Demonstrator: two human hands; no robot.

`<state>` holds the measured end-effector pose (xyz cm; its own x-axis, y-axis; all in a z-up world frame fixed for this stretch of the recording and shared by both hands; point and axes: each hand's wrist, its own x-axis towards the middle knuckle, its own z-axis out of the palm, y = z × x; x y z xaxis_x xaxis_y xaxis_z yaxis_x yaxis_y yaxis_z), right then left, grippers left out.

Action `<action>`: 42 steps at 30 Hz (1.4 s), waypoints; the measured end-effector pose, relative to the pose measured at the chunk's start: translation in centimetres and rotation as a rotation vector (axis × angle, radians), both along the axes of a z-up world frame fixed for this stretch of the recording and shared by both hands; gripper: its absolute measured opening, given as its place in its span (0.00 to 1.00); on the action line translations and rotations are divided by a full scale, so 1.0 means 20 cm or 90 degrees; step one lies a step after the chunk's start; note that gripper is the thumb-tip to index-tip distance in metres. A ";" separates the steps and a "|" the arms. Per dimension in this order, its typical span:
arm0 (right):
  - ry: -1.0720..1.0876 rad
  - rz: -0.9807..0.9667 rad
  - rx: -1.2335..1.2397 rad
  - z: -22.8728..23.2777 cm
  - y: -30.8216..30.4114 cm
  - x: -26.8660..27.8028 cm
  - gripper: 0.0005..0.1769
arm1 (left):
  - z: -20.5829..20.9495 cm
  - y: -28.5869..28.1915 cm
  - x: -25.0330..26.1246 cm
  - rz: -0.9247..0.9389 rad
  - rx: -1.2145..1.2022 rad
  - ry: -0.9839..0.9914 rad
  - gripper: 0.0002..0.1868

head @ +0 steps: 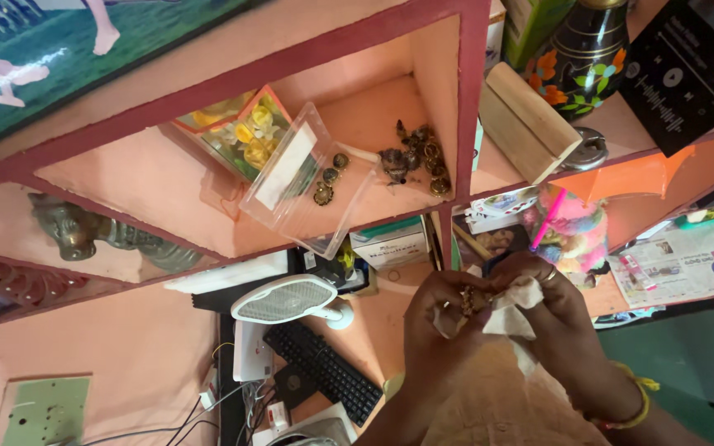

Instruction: The person wipes a clear plastic container with a cloth, then removes small metal jewelry pieces from a cloth pouch and wipes each piece individually with the cloth. The cleaned pieces are placed into the container on a shelf.

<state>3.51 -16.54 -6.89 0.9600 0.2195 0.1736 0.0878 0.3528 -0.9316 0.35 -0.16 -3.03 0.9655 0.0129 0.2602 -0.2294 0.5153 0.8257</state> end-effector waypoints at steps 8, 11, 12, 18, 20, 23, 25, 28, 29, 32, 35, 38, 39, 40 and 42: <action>-0.282 0.006 -0.192 0.11 -0.09 0.05 0.12 | 0.02 0.04 -0.05 -0.055 0.115 0.063 0.17; -0.146 -0.070 -0.111 0.14 -0.07 0.02 0.14 | -0.01 0.02 -0.04 -0.044 0.055 0.091 0.15; -0.067 -0.126 -0.058 0.16 -0.06 0.01 0.14 | -0.01 0.00 -0.04 -0.042 0.019 0.109 0.14; 0.084 -0.267 0.098 0.27 -0.11 0.00 0.06 | 0.05 0.00 -0.03 -0.140 -0.274 0.185 0.08; 0.064 -0.292 0.087 0.28 -0.13 -0.01 0.04 | 0.06 0.00 -0.03 -0.131 -0.287 0.171 0.08; -0.068 -0.343 -0.043 0.27 -0.11 -0.05 0.07 | 0.04 -0.02 -0.03 -0.098 -0.254 0.140 0.09; -0.254 -0.366 -0.191 0.25 -0.06 -0.08 0.14 | 0.01 -0.05 -0.02 -0.075 -0.231 0.127 0.08; -0.295 -0.228 -0.254 0.26 0.02 -0.07 0.18 | -0.02 -0.07 -0.02 -0.076 -0.241 0.139 0.20; -0.414 -0.241 -0.334 0.27 0.05 -0.05 0.20 | -0.02 -0.07 -0.02 -0.066 -0.232 0.165 0.19; -0.486 -0.199 -0.416 0.30 0.06 0.01 0.23 | -0.02 -0.07 -0.03 -0.031 -0.202 0.202 0.17; -0.361 -0.069 -0.309 0.30 0.01 0.06 0.18 | -0.05 -0.07 -0.05 0.000 -0.112 0.160 0.16; -0.187 0.004 -0.210 0.27 -0.02 0.06 0.12 | -0.09 -0.06 -0.04 0.035 0.066 0.101 0.13; -0.124 0.015 -0.187 0.26 -0.02 0.05 0.10 | -0.11 -0.06 -0.04 0.045 0.113 0.098 0.13; -0.080 0.007 -0.171 0.25 -0.02 0.05 0.08 | -0.12 -0.05 -0.03 0.054 0.159 0.094 0.13; 0.010 -0.011 -0.137 0.22 -0.02 0.02 0.06 | -0.15 -0.07 -0.03 0.057 0.149 0.042 0.11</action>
